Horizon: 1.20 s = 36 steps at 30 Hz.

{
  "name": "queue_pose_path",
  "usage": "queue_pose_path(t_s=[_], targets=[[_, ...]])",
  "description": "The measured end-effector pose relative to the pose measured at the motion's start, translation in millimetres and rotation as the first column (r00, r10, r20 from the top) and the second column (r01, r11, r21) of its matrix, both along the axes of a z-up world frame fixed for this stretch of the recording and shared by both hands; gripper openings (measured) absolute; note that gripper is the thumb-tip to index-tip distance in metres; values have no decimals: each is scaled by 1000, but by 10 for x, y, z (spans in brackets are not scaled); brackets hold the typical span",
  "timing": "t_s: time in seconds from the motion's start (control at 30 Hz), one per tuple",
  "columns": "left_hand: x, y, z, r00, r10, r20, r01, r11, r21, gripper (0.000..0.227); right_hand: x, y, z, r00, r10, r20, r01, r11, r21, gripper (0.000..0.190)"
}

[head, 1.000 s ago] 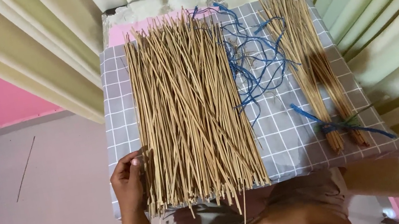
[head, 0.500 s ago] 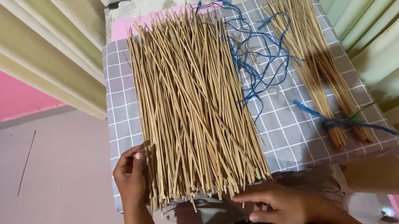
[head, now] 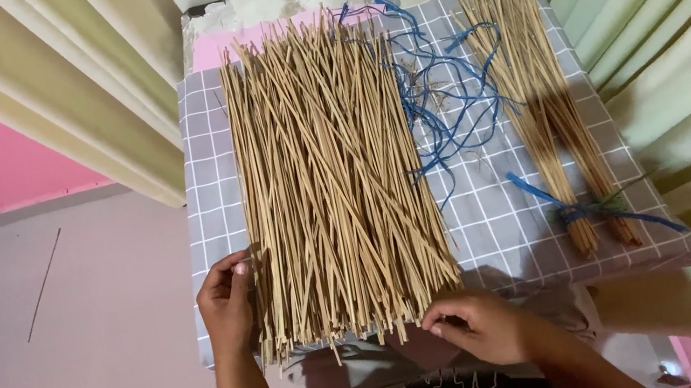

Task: Gathering thin wooden sticks into bundles and tying them with blue plastic string to create brooms.

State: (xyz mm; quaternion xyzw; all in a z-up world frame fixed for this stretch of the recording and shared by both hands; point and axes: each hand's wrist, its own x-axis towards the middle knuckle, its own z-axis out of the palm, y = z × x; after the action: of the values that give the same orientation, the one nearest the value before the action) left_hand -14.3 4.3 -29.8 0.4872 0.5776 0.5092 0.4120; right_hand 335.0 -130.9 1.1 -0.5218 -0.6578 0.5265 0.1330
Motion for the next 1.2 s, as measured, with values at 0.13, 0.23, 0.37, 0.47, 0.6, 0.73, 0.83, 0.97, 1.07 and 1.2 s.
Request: queue_pose_path(t_s=[0.13, 0.23, 0.37, 0.47, 0.6, 0.73, 0.83, 0.97, 1.07, 1.2], targets=[[-6, -4, 14, 999, 13, -37, -14, 999, -36, 22, -111, 67, 10, 998, 14, 65, -21, 995, 101, 25], [40, -34, 74, 1000, 17, -6, -17, 999, -34, 23, -180, 89, -114, 993, -2, 121, -25, 976, 217, 27], [70, -41, 131, 999, -16, 31, 16, 1000, 18, 21, -69, 59, 197, 964, -130, 230, 96, 983, 156, 21], [-2, -21, 29, 1000, -18, -8, 18, 1000, 15, 24, 476, -54, -1, 899, -437, 44, 367, 803, 470, 23], [37, -36, 18, 998, -59, 14, 55, 978, 201, 19, 1253, 66, -450, 320, -783, 534, 198, 606, 771, 29], [51, -49, 27, 998, -58, 22, 52, 978, 201, 19, 1270, 127, -308, 359, -712, 604, 225, 694, 684, 58], [54, -60, 43, 999, -46, 27, 40, 978, 204, 19, 1207, 139, -280, 406, -729, 550, 278, 672, 686, 72], [87, -85, 96, 999, -44, 30, 37, 980, 195, 19, 1328, 158, -500, 431, -767, 475, 290, 616, 732, 60], [126, -120, 168, 999, -46, 24, 40, 981, 187, 19, 1402, 184, -702, 435, -782, 446, 131, 545, 828, 60], [68, -83, 58, 999, -43, 25, 38, 981, 192, 20, 1339, 238, -649, 467, -826, 316, 191, 443, 876, 62]])
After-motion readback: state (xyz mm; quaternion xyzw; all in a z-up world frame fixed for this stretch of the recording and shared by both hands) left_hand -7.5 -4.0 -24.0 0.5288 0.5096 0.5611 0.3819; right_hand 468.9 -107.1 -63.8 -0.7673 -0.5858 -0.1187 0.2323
